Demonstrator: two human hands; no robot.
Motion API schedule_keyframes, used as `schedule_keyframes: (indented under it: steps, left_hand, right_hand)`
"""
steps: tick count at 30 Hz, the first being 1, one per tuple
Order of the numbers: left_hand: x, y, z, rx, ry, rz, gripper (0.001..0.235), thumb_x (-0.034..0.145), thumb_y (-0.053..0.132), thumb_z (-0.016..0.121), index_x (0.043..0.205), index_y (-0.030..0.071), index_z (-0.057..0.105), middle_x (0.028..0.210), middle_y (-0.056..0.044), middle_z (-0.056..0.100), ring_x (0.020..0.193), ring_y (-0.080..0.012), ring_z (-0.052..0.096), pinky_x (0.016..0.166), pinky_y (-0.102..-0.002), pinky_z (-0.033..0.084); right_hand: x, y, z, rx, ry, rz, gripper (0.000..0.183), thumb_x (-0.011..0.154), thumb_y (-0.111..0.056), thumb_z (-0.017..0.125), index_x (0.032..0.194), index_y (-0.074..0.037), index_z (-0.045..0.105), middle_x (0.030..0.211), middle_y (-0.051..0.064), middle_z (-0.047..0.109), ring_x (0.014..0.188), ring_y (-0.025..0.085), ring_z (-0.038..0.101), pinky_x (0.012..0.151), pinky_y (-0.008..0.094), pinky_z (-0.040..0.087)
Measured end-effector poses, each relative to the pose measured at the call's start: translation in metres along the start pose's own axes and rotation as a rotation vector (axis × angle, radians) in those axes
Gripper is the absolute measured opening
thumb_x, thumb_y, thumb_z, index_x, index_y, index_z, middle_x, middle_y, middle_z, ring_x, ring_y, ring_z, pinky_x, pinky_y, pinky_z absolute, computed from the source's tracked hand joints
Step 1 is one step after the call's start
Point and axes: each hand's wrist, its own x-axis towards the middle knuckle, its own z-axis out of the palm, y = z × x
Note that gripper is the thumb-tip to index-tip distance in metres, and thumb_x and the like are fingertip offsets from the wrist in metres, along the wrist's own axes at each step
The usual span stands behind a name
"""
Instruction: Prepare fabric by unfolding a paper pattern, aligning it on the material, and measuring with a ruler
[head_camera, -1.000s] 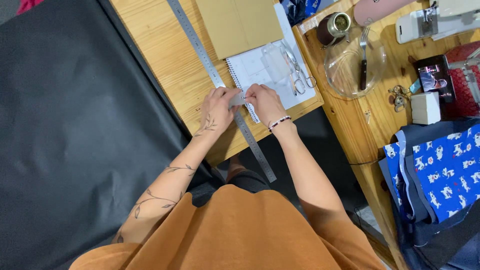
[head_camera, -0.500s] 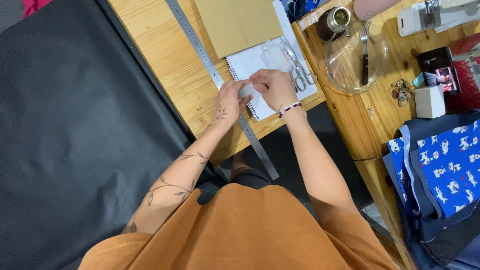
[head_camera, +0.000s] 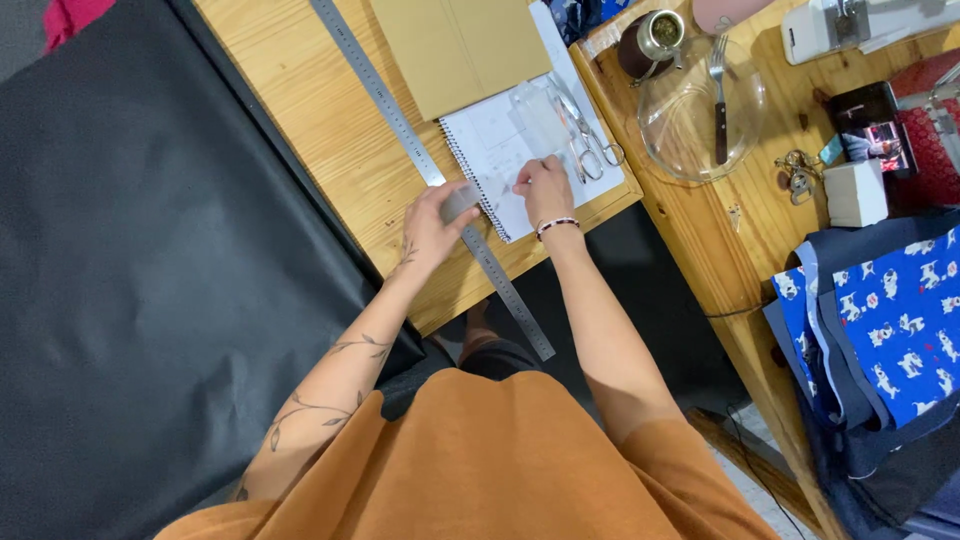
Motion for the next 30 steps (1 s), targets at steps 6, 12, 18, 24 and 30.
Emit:
schedule_keyframes:
  steps: [6,12,18,24,30]
  left_hand:
    - [-0.001,-0.012,0.017,0.109,-0.036,0.047,0.042,0.090,0.026,0.080,0.130,0.017,0.070,0.117,-0.020,0.068,0.115,-0.0450,0.064,0.096,-0.056,0.054]
    - [0.012,-0.015,0.055,0.277,-0.030,0.174,0.043,0.086,0.030,0.081,0.128,0.026,0.071,0.114,-0.012,0.069,0.112,-0.0378,0.064,0.098,-0.050,0.052]
    - [0.020,0.007,0.103,0.224,-0.095,0.221,0.044,0.087,0.031,0.081,0.129,0.025,0.070,0.114,-0.013,0.069,0.111,-0.0399,0.065,0.097,-0.052,0.053]
    - [0.009,0.033,0.122,0.128,-0.157,0.166,0.042,0.089,0.035,0.083,0.129,0.027,0.072,0.113,-0.012,0.069,0.111,-0.0400,0.066,0.095,-0.049,0.052]
    - [0.002,0.036,0.147,0.161,-0.203,0.137,0.044,0.087,0.035,0.084,0.129,0.028,0.072,0.115,-0.012,0.069,0.113,-0.0426,0.066,0.093,-0.052,0.052]
  right_hand:
    - [-0.024,-0.002,-0.005,0.078,-0.013,-0.057,0.010,0.100,-0.018,0.067,0.096,-0.013,0.060,0.100,0.009,0.057,0.101,0.037,0.066,0.089,0.045,0.056]
    - [-0.072,-0.008,-0.045,0.115,0.161,-0.329,0.009,0.104,-0.020,0.062,0.111,-0.019,0.068,0.104,0.003,0.059,0.102,0.027,0.069,0.088,0.037,0.060]
    - [-0.101,0.011,-0.084,0.163,0.261,-0.320,0.023,0.098,-0.011,0.066,0.116,-0.024,0.073,0.105,0.000,0.072,0.102,0.024,0.071,0.092,0.035,0.058]
    - [-0.090,0.230,-0.107,0.127,0.555,0.259,0.024,0.086,-0.023,0.084,0.109,-0.020,0.077,0.098,0.007,0.078,0.100,0.032,0.073,0.090,0.046,0.055]
    - [-0.078,0.344,-0.118,0.047,0.557,0.688,0.043,0.072,-0.041,0.097,0.102,-0.020,0.076,0.099,0.003,0.070,0.106,0.032,0.068,0.095,0.045,0.053]
